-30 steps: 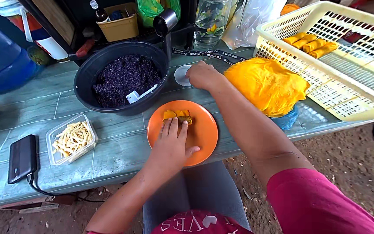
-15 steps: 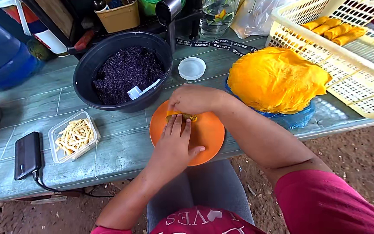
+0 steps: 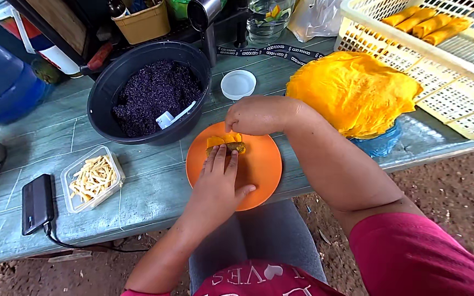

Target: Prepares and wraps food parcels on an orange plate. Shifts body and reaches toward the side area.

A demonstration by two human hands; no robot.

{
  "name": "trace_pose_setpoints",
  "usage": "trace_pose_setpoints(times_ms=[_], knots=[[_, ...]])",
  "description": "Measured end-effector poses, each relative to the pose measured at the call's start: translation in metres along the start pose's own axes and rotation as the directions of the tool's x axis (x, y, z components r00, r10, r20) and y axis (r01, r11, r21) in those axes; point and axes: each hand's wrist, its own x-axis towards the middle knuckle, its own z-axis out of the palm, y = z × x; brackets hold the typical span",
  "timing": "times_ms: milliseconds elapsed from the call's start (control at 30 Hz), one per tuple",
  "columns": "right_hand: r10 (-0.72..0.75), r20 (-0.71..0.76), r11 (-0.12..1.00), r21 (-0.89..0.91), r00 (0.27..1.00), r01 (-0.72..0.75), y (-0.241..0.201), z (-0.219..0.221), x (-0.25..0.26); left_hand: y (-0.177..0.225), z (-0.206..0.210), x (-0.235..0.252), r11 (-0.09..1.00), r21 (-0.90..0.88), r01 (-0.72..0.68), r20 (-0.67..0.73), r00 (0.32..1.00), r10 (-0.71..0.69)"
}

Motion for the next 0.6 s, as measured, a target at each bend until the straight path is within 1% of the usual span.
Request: trace_pose_setpoints(times_ms=[67,167,233,267,300,333,367,400,467,500,533,600], knots=[[-0.004,0.022,1.0,0.013,1.0,0.003,0.002,-0.002,-0.005,0.0,0.0,0.0,1.0,0.004,0.0,0.002,1.0,0.0],[0.007,0.115,0.999,-0.048,0.993,-0.002,0.001,0.004,0.004,0.0,-0.001,0.001,1.0,0.008,0.009,0.019,1.0,-0.009],[0.001,0.122,0.999,-0.037,0.993,0.003,0.003,0.004,0.005,0.0,-0.001,0.002,1.0,0.007,0.012,0.018,1.0,-0.012],[-0.012,0.093,1.0,-0.006,0.996,0.012,0.005,0.003,0.003,0.001,-0.001,0.002,1.0,0.009,0.011,0.016,1.0,-0.012],[-0.027,0.022,0.999,0.033,0.999,0.026,0.009,0.002,0.001,0.001,-0.001,0.002,1.0,0.015,0.011,0.016,1.0,-0.011],[-0.029,-0.089,0.997,0.075,0.996,0.036,0.014,0.001,0.001,0.001,-0.001,0.002,1.0,0.018,0.011,0.019,1.0,-0.012],[0.005,-0.209,0.995,0.098,0.978,0.016,0.019,0.001,0.002,0.002,-0.002,0.002,1.0,0.019,0.011,0.021,1.0,-0.011],[0.084,-0.291,0.992,0.117,0.953,-0.052,0.022,-0.002,0.004,0.003,-0.002,0.002,1.0,0.021,0.01,0.021,1.0,-0.011],[0.243,-0.465,0.97,0.125,0.851,-0.208,0.035,0.001,0.014,0.004,-0.003,0.004,1.0,0.021,0.016,0.03,0.999,-0.017],[0.298,-0.517,0.953,0.114,0.803,-0.281,0.042,0.005,0.02,0.004,-0.003,0.004,1.0,0.017,0.02,0.03,0.999,-0.021],[0.333,-0.532,0.938,0.104,0.778,-0.33,0.048,0.01,0.026,0.003,-0.002,0.003,1.0,0.013,0.019,0.015,1.0,-0.019],[0.384,-0.518,0.916,0.107,0.764,-0.387,0.05,0.018,0.034,0.001,0.002,0.002,1.0,0.002,0.002,-0.055,0.999,-0.002]])
